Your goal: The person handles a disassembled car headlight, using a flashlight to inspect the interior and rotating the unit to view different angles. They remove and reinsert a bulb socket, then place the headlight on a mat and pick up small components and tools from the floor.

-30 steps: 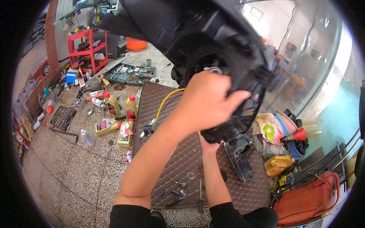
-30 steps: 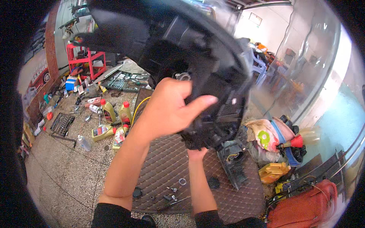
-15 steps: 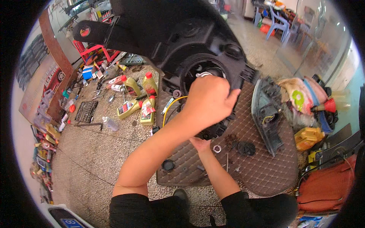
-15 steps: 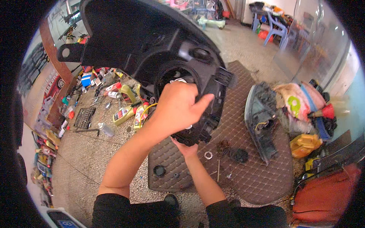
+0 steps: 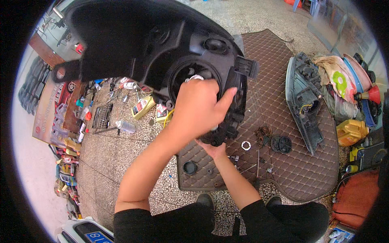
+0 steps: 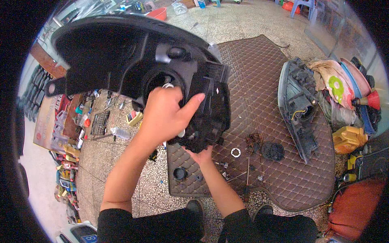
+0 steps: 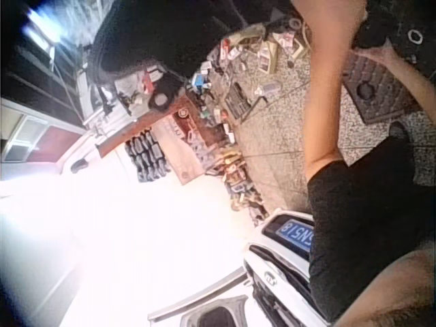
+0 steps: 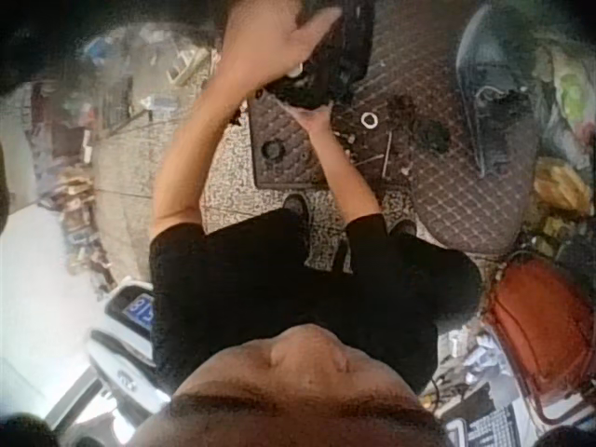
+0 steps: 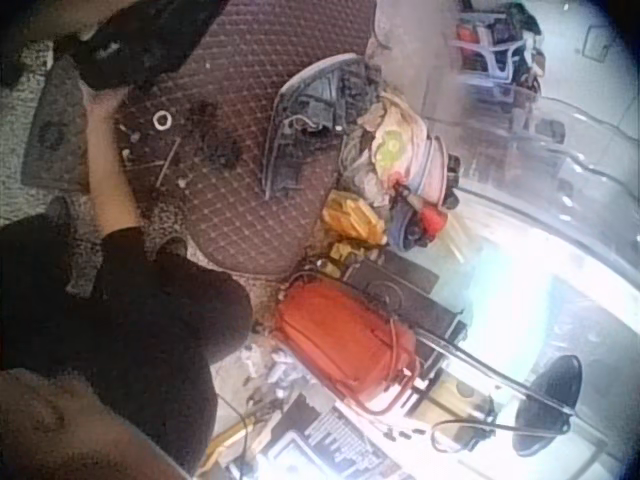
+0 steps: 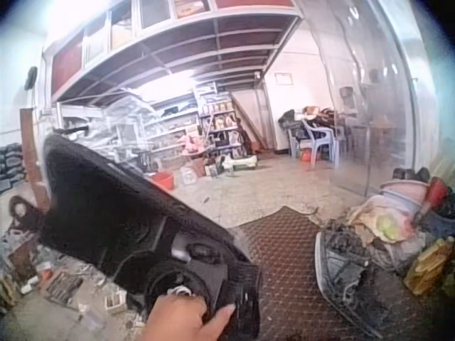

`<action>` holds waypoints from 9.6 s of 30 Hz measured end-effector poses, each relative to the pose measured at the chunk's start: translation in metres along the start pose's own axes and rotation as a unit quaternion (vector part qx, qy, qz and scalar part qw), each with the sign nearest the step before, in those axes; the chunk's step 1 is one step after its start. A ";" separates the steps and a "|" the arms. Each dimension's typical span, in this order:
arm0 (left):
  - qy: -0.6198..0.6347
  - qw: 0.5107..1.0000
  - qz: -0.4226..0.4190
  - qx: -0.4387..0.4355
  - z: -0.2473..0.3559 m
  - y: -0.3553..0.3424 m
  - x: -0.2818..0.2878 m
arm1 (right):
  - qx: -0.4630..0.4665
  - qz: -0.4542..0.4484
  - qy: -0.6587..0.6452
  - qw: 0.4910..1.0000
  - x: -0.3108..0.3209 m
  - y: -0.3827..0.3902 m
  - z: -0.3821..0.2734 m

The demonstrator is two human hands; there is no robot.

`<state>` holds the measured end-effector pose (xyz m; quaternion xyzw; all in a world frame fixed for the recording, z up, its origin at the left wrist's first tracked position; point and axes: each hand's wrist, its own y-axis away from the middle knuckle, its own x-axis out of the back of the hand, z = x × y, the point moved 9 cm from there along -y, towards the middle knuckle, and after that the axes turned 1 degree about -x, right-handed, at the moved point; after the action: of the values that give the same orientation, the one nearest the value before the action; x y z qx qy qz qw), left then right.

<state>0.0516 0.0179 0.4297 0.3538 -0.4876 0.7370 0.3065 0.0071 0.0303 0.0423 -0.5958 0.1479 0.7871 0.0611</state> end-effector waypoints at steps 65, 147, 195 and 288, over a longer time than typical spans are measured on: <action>0.180 0.948 0.211 -0.156 0.005 0.097 0.136 | 0.524 0.049 0.814 0.246 -0.407 0.178 -0.084; 0.080 0.942 0.170 0.280 -0.183 0.287 0.054 | -0.004 0.313 0.169 0.935 0.173 0.066 -0.080; 0.865 0.048 0.427 0.259 -0.111 0.072 -0.256 | 0.619 -0.031 0.736 0.272 -0.655 0.340 -0.173; 0.765 -0.126 0.550 0.310 -0.114 0.137 -0.206 | 0.453 0.093 0.779 0.423 -0.787 0.228 -0.214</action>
<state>0.0326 0.0566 0.1604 0.7816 -0.3303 -0.4974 0.1807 0.3647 -0.1889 0.7784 -0.8240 0.5218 -0.1928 0.1075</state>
